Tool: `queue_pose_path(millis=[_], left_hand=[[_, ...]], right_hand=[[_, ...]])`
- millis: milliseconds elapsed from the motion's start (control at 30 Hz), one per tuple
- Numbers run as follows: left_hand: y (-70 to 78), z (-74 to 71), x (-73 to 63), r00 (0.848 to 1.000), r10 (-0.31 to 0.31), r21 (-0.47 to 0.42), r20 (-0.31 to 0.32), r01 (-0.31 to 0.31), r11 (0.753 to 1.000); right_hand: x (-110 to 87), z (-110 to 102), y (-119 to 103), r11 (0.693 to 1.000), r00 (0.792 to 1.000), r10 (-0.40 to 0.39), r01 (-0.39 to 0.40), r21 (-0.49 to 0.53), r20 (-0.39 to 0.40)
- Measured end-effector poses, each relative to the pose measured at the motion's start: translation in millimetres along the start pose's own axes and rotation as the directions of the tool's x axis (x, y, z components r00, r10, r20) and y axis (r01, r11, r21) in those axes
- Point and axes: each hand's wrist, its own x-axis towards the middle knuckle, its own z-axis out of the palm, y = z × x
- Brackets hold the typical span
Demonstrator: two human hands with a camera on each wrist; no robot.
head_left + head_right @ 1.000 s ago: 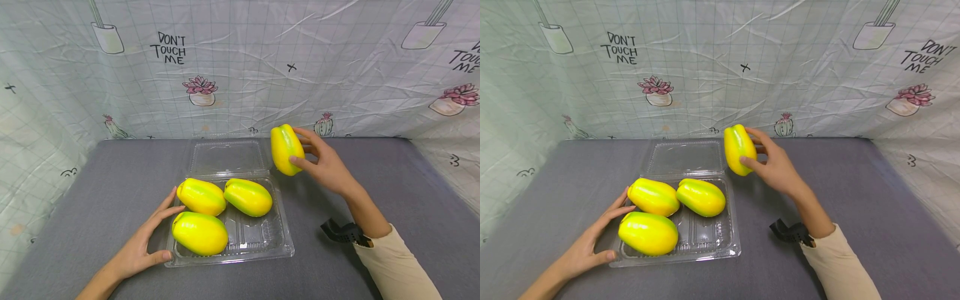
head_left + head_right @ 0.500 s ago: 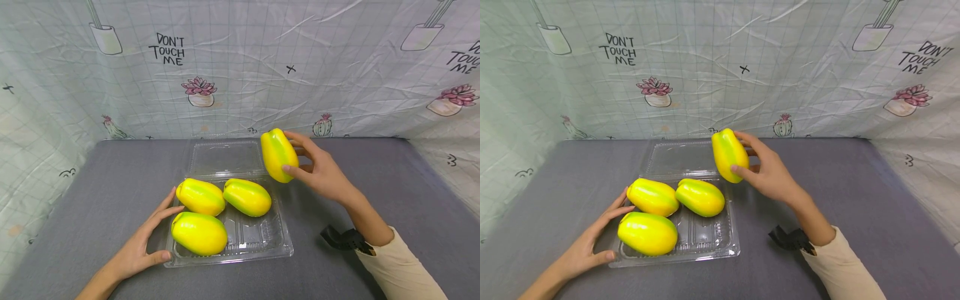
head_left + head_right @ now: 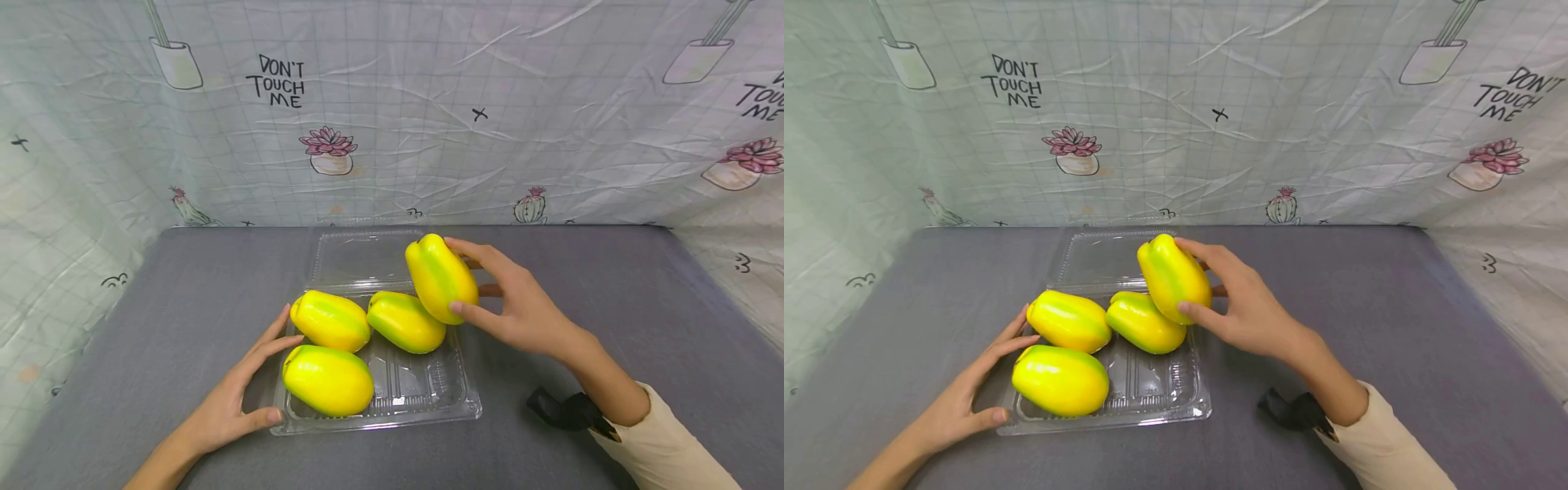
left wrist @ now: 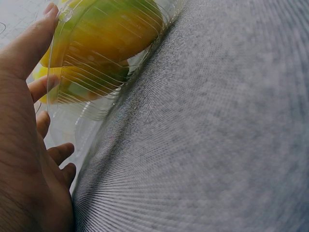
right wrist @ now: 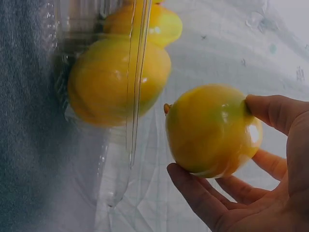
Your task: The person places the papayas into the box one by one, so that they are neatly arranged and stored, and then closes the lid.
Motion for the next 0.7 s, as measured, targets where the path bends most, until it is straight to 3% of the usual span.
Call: queue_pose_path(millis=[300,700], left_hand=[[-0.5,0.0,-0.5,1.0,-0.006,-0.002,0.0,0.006,1.0],[-0.9,0.5,-0.5,1.0,0.01,-0.003,-0.001,-0.01,1.0]], right_hand=[[-5.1,8,-11,0.996,0.995,-0.09,0.09,-0.004,0.042],[-12.8,17,-16,0.969,0.965,-0.247,0.248,-0.001,0.091]])
